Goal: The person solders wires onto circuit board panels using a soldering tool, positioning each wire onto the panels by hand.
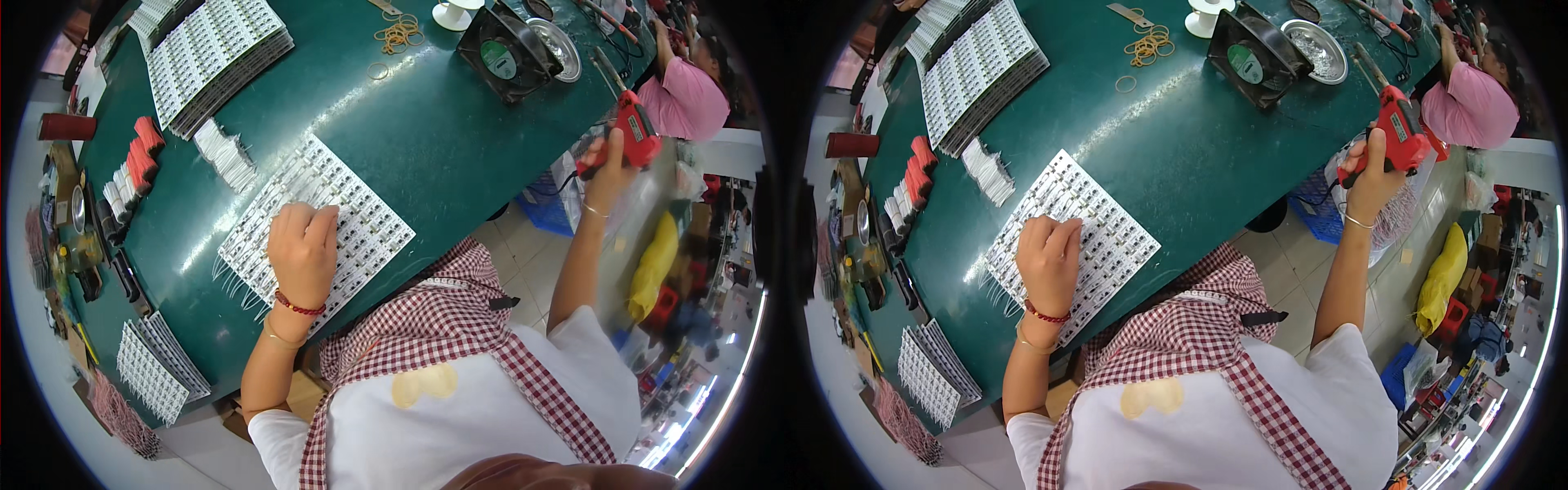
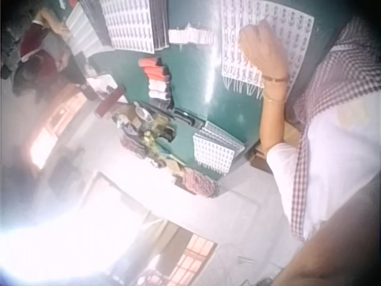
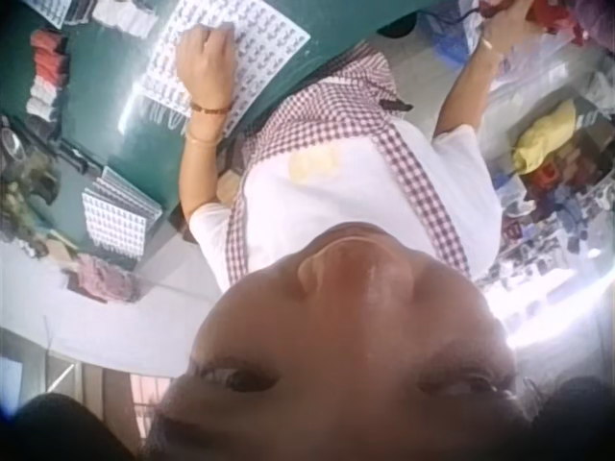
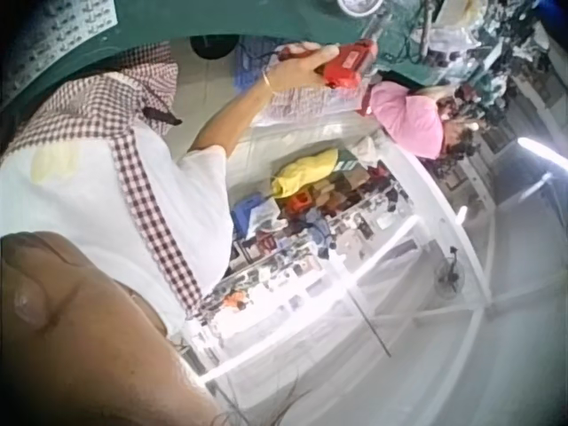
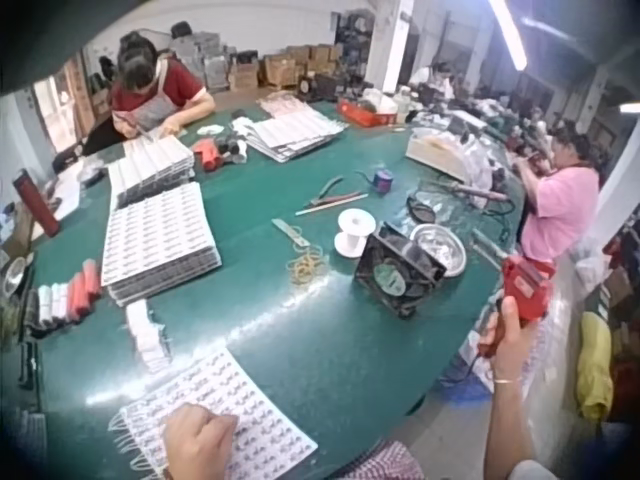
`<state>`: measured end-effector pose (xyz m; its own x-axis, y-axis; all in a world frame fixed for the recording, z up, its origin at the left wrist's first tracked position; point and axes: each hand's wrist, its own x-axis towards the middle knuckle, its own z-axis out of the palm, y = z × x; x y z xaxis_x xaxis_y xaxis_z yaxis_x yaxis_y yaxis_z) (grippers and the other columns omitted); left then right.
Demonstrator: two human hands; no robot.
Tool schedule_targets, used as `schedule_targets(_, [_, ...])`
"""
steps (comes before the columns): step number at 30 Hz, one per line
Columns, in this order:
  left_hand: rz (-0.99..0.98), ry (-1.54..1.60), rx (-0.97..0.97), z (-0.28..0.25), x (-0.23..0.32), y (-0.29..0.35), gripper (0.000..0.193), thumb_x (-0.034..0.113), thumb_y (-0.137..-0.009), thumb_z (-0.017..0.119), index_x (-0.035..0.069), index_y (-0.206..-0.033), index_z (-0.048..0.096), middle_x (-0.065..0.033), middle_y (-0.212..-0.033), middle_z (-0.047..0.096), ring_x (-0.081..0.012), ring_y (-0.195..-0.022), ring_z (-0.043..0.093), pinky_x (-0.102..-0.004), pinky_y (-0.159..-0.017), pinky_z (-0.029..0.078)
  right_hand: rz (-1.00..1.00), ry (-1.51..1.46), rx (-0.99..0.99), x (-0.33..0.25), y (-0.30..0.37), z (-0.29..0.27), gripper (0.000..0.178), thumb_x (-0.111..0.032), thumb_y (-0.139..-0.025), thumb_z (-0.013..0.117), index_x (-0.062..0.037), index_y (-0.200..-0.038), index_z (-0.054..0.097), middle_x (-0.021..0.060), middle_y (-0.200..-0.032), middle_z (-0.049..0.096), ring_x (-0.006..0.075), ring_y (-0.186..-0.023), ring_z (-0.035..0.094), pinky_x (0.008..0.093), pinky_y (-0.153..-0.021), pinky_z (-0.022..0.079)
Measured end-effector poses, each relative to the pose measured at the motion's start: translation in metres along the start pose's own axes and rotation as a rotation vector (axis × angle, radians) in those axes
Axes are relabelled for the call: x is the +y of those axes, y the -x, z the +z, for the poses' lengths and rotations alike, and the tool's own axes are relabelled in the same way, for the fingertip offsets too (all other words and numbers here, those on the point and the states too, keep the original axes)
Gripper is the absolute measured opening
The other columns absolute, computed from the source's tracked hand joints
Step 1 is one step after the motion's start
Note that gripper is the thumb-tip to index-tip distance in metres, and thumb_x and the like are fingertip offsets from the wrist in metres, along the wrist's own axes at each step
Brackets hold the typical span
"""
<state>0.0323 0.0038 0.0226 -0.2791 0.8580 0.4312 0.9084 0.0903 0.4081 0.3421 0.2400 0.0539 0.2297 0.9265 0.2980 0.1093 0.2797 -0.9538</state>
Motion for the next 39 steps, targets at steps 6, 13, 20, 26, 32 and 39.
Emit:
schedule_targets(6, [-0.034,0.039,-0.029,0.001,-0.004,0.004,0.011,0.002,-0.071,0.073,0.005,-0.079,0.066,-0.0066,-0.069,0.05,-0.0233,-0.067,0.051,-0.0351,-0.06,0.041,-0.095,-0.188,-0.069,-0.007,0.038,-0.008,0.029,-0.022,-0.096,0.053,0.0008,-0.115,0.051,0.0082,-0.067,0.056,0.0128,-0.049,0.048,0.027,-0.048,0.043])
schedule_targets(13, [-0.063,0.005,-0.007,0.002,-0.01,0.003,0.012,0.002,-0.069,0.073,0.006,-0.078,0.065,-0.0057,-0.072,0.051,-0.024,-0.071,0.051,-0.0355,-0.062,0.041,0.039,-0.256,-0.369,-0.032,0.113,0.007,0.058,-0.045,-0.094,0.053,0.0013,-0.127,0.041,0.0066,-0.066,0.05,0.0136,-0.055,0.05,0.0317,-0.06,0.049])
schedule_targets(20, [-0.028,0.011,-0.016,0.01,-0.019,0.014,0.015,0.0,-0.068,0.073,0.005,-0.08,0.065,-0.0064,-0.07,0.048,-0.0243,-0.069,0.049,-0.0355,-0.061,0.041,0.413,-0.024,-0.876,-0.02,0.162,-0.016,0.065,-0.051,-0.089,0.059,0.0029,-0.123,0.044,0.0049,-0.06,0.051,0.013,-0.052,0.049,0.0261,-0.054,0.044])
schedule_targets(26, [0.001,0.048,-0.023,0.01,-0.024,0.015,0.019,-0.003,-0.066,0.071,0.005,-0.083,0.066,-0.0061,-0.07,0.046,-0.0239,-0.069,0.048,-0.035,-0.061,0.041,0.491,-0.096,-1.082,-0.017,0.172,0.001,0.052,-0.037,-0.094,0.057,0.0028,-0.124,0.045,0.0077,-0.068,0.054,0.0116,-0.054,0.049,0.0251,-0.054,0.044])
schedule_targets(32, [0.036,0.054,-0.046,0.008,-0.025,0.018,0.023,-0.005,-0.065,0.068,0.005,-0.085,0.066,-0.0054,-0.07,0.046,-0.023,-0.069,0.047,-0.0348,-0.062,0.04,0.551,-0.03,-1.12,-0.021,0.175,0.009,0.017,-0.018,-0.093,0.059,-0.0024,-0.086,0.059,0.0009,-0.072,0.055,0.0098,-0.065,0.051,0.0262,-0.059,0.043])
schedule_targets(39, [0.05,0.073,-0.039,0.012,-0.027,0.016,0.024,-0.005,-0.064,0.067,0.005,-0.085,0.067,-0.0045,-0.069,0.045,-0.0216,-0.067,0.046,-0.0338,-0.062,0.039,0.586,-0.005,-1.129,-0.014,0.176,0.006,0.012,-0.013,-0.093,0.058,-0.0019,-0.089,0.059,0.0011,-0.076,0.057,0.0106,-0.069,0.052,0.0278,-0.062,0.044])
